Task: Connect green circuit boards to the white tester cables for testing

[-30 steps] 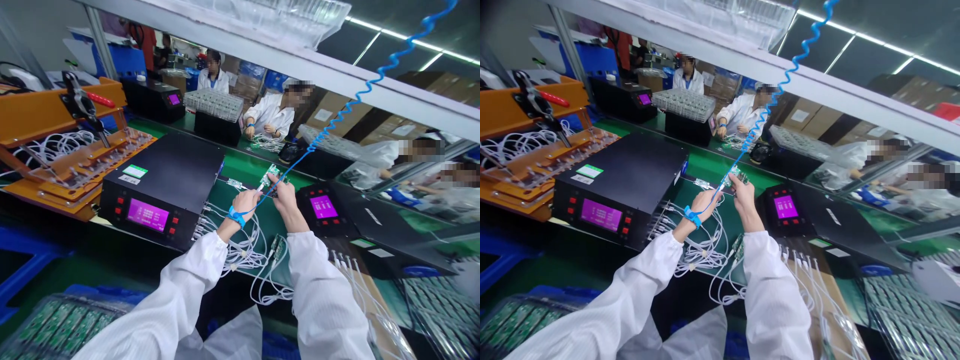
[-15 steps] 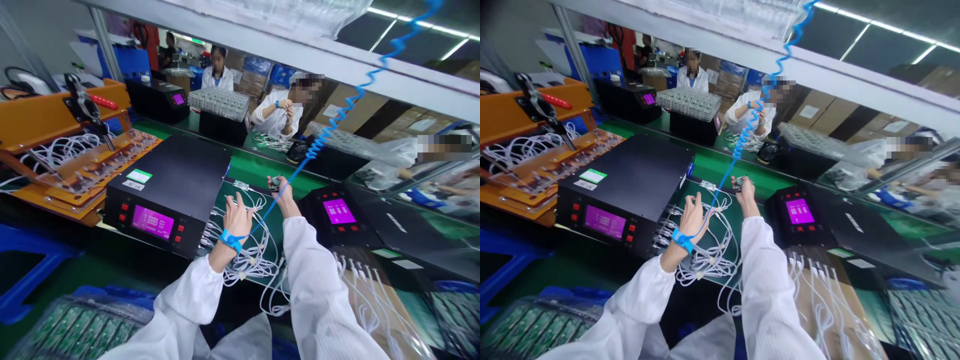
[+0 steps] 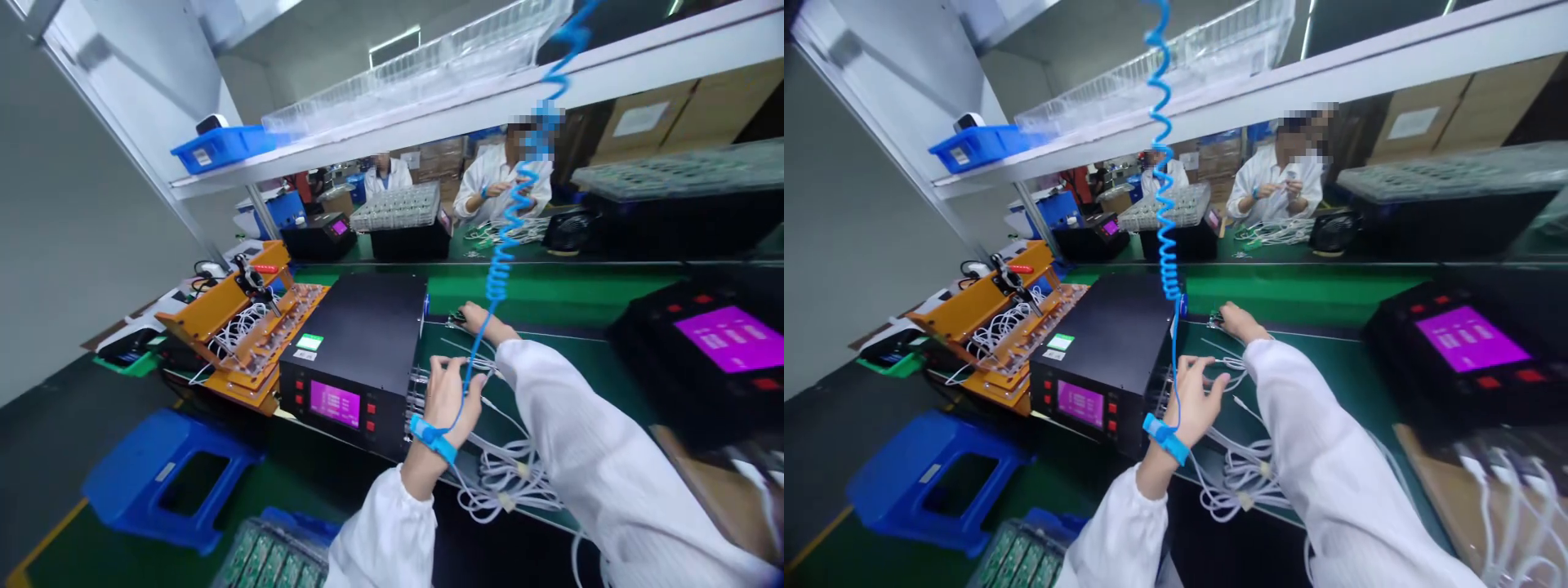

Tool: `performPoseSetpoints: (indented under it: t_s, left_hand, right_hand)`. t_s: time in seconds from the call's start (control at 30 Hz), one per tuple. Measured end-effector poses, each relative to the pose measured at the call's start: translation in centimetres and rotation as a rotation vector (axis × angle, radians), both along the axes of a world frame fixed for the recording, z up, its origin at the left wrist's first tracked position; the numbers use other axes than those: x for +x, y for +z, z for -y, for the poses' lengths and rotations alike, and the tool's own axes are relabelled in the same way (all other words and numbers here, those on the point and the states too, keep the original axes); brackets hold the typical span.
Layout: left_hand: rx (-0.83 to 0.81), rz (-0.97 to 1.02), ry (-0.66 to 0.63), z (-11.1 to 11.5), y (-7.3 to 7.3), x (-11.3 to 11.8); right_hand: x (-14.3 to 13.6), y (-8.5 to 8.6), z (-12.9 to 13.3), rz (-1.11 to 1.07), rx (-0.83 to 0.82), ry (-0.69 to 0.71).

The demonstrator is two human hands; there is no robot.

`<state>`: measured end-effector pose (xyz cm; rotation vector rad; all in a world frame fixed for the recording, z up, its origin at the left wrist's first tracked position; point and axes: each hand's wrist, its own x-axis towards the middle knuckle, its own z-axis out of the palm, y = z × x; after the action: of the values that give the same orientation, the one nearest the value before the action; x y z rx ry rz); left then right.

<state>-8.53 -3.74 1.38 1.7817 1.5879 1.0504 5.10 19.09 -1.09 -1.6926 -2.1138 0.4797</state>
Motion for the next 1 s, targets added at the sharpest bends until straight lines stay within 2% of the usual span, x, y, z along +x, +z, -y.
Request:
performPoseSetpoints:
  t_s: [0.07,0.13,0.23,0.33,0.4,0.5,0.6,0.7,0.8,0.87,1.0]
  left_hand:
    - [-0.010,0.105,-0.006,-0.5,0.4,0.4]
    - [-0.092,0.414,-0.001,-1.3,1.1,1.2]
    - [-0.266,0.921,0.088,-3.2,2.0,2.7]
    - [-0.346,1.105,0.178,-5.3,2.6,4.1]
    - [-0.404,1.181,0.181,-6.2,2.7,4.9]
    - [-0.452,1.246,0.117,-6.4,2.7,6.2]
    - [-0.426,1.259,0.052,-5.6,2.7,7.1]
    - [-0.384,1.223,0.017,-4.9,2.5,7.6]
    - [-0.348,1.143,0.012,-4.7,1.8,7.9]
    - [-0.326,1.064,0.017,-4.6,1.1,8.0]
    - [-0.263,0.852,0.035,-4.8,-0.6,7.9]
  right_hand:
    - [0.3,0.7,0.9,0.114,0.022,0.035]
    - [1.0,1.6,2.2,0.207,0.048,0.060]
    - [2.6,3.4,4.8,0.316,0.098,0.082]
    - [4.8,5.0,7.8,0.404,0.238,0.094]
    - [6.1,5.6,9.8,0.409,0.356,0.105]
    - [7.4,5.7,12.2,0.383,0.464,0.161]
    - [8.0,5.2,13.6,0.390,0.522,0.219]
    - [8.2,4.8,13.9,0.405,0.580,0.253]
    - [8.6,5.0,13.1,0.427,0.597,0.280]
    - [9.2,5.3,12.1,0.377,0.573,0.180]
    - [10.0,6.3,10.7,0.033,0.512,-0.229]
